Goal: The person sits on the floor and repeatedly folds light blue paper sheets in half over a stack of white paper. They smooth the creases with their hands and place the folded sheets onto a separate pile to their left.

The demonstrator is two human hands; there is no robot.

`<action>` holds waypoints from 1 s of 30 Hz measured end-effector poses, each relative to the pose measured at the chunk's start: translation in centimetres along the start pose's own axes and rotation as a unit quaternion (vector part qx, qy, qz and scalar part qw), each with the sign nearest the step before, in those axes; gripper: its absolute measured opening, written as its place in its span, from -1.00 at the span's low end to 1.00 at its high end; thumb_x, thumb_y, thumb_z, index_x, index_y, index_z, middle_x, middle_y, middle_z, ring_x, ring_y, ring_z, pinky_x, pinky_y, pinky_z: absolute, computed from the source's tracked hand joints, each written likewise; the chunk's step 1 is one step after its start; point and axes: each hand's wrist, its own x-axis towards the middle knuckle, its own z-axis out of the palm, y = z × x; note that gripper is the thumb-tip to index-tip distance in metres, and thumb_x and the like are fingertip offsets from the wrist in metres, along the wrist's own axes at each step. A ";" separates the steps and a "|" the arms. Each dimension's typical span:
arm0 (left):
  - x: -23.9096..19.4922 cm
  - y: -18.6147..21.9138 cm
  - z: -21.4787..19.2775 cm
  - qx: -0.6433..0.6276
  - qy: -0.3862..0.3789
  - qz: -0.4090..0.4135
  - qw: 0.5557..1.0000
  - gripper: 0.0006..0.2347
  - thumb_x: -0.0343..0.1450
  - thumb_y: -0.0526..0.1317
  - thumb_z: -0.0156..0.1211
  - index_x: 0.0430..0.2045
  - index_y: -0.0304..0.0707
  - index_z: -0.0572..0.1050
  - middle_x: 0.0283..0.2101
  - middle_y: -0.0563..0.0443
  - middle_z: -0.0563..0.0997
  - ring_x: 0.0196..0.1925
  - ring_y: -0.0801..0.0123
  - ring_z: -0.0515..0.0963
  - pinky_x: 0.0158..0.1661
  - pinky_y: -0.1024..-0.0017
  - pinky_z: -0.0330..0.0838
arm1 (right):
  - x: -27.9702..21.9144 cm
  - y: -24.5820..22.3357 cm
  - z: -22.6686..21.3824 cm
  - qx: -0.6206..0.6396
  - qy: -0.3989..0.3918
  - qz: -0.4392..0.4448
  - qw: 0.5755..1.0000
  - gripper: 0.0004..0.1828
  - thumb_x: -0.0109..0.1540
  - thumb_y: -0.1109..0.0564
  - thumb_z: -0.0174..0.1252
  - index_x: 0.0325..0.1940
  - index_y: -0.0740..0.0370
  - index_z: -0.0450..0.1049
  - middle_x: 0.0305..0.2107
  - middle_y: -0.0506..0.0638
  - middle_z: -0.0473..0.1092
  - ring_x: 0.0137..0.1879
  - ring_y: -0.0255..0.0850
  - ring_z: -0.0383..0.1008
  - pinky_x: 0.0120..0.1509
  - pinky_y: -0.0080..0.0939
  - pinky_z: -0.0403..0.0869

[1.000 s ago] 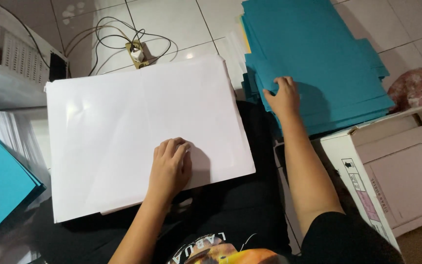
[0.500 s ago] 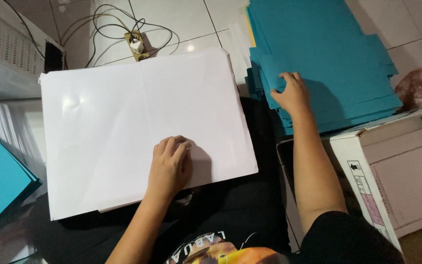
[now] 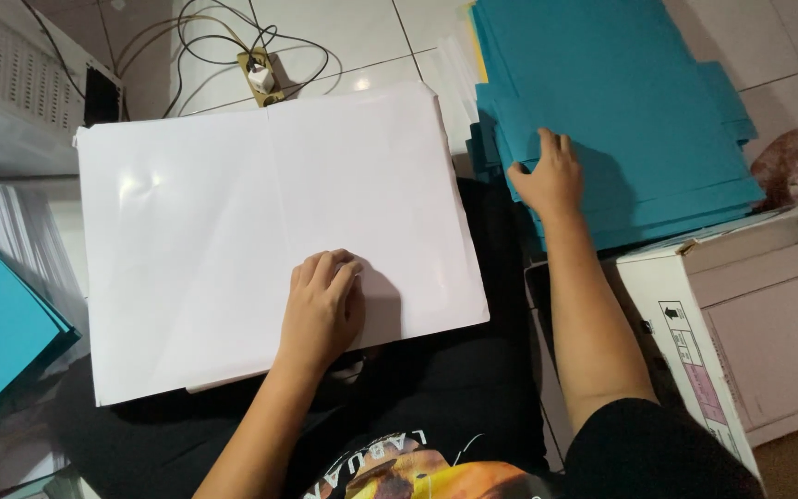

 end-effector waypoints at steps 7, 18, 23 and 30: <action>0.1 0.1 -0.2 -0.003 0.006 0.001 1.000 -0.84 0.34 -0.33 0.20 -0.25 -0.11 0.53 -0.14 0.02 0.54 0.02 0.17 0.54 -0.06 0.33 0.41 | 0.4 0.4 -0.6 0.034 -0.014 0.033 0.999 -0.29 0.23 -0.03 0.23 0.38 0.38 0.26 0.08 0.33 0.32 0.18 0.30 0.44 0.14 0.35 0.50; 0.0 -0.2 0.2 -0.005 -0.006 -0.004 1.000 -0.86 0.37 -0.31 0.18 -0.23 -0.10 0.54 -0.13 0.02 0.55 0.04 0.18 0.52 -0.05 0.34 0.40 | 0.2 -0.1 -4.4 0.141 -0.085 0.054 0.985 -0.34 0.32 0.07 0.24 0.39 0.52 0.25 0.17 0.47 0.31 0.34 0.31 0.32 0.32 0.37 0.37; 0.0 -0.2 0.1 0.000 -0.004 0.004 1.000 -0.84 0.34 -0.31 0.22 -0.23 -0.11 0.53 -0.13 0.00 0.54 0.04 0.16 0.52 -0.06 0.33 0.39 | 0.5 0.9 -4.0 0.198 -0.093 0.069 0.973 -0.35 0.34 0.04 0.26 0.38 0.49 0.27 0.22 0.50 0.28 0.36 0.33 0.28 0.32 0.36 0.37; 0.0 -0.1 0.1 -0.010 -0.002 0.002 1.000 -0.84 0.35 -0.31 0.23 -0.23 -0.11 0.55 -0.13 0.00 0.55 0.04 0.17 0.53 -0.05 0.33 0.40 | 2.0 2.6 1.6 -0.024 0.040 0.024 0.999 -0.63 0.36 0.14 0.06 0.23 0.31 0.48 -0.07 0.29 0.50 0.05 0.20 0.56 0.08 0.26 0.56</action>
